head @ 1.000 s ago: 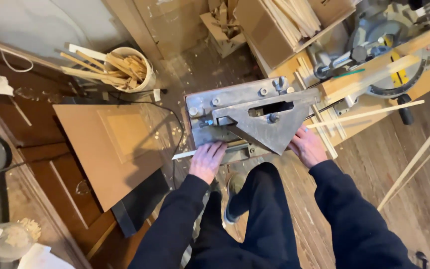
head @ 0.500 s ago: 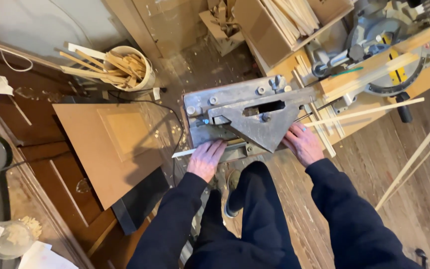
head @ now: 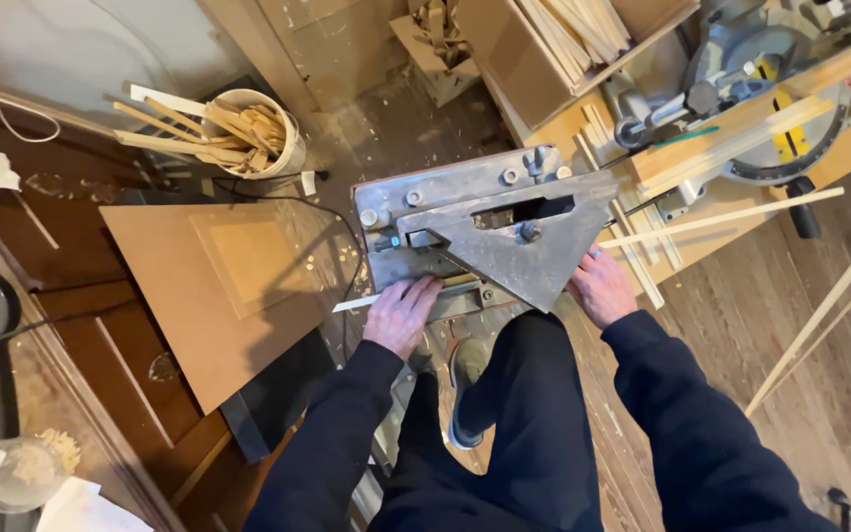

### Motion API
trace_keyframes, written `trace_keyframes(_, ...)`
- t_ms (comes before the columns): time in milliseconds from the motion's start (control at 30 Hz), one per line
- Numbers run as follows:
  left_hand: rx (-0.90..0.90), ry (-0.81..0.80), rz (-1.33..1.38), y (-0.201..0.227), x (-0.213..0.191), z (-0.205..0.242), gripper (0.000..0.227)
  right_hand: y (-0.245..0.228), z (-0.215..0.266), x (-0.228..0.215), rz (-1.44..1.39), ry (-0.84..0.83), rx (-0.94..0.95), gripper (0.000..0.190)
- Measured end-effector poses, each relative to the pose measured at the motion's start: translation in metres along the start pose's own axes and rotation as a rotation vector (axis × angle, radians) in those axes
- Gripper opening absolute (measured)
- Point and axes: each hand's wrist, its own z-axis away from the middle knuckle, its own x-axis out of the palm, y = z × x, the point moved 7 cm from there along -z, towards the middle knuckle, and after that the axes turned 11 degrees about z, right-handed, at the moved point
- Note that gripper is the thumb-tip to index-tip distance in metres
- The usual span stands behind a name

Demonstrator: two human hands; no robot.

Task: The user is measuring and cutting wooden molding strips for picture frames using a miter trimmer and a miter saw.

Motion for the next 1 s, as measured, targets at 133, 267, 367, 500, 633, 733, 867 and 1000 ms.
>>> trace_keyframes(133,-0.007,-0.013,-0.036,-0.007,0.013,0.006,0.052,-0.011,-0.018,-0.026,-0.019,0.012,-0.03,0.022)
trace_keyframes(267,-0.018,-0.02,-0.037,-0.007,0.022,0.011,0.047,0.002,-0.034,-0.027,-0.042,0.047,-0.046,0.03)
trace_keyframes(367,-0.056,-0.069,-0.061,-0.019,0.032,0.019,0.043,-0.011,-0.027,-0.033,-0.087,-0.027,-0.017,0.03)
trace_keyframes(500,-0.021,-0.052,-0.04,-0.021,0.036,0.022,0.041,-0.011,-0.034,-0.044,-0.05,0.08,-0.123,0.029)
trace_keyframes(633,-0.076,-0.133,-0.201,-0.022,0.036,0.02,0.048,-0.007,-0.022,-0.029,-0.075,0.001,-0.074,0.029)
trace_keyframes(733,-0.01,-0.088,-0.086,-0.027,0.026,0.002,0.036,0.01,-0.045,-0.024,0.049,-0.153,-0.054,0.026)
trace_keyframes(867,0.006,-0.049,0.03,-0.01,0.011,0.009,0.033,-0.01,-0.041,-0.053,-0.074,-0.212,-0.157,0.035)
trace_keyframes(1000,0.05,0.027,0.022,-0.008,0.003,-0.003,0.034,0.002,-0.045,-0.048,-0.116,-0.236,-0.176,0.03)
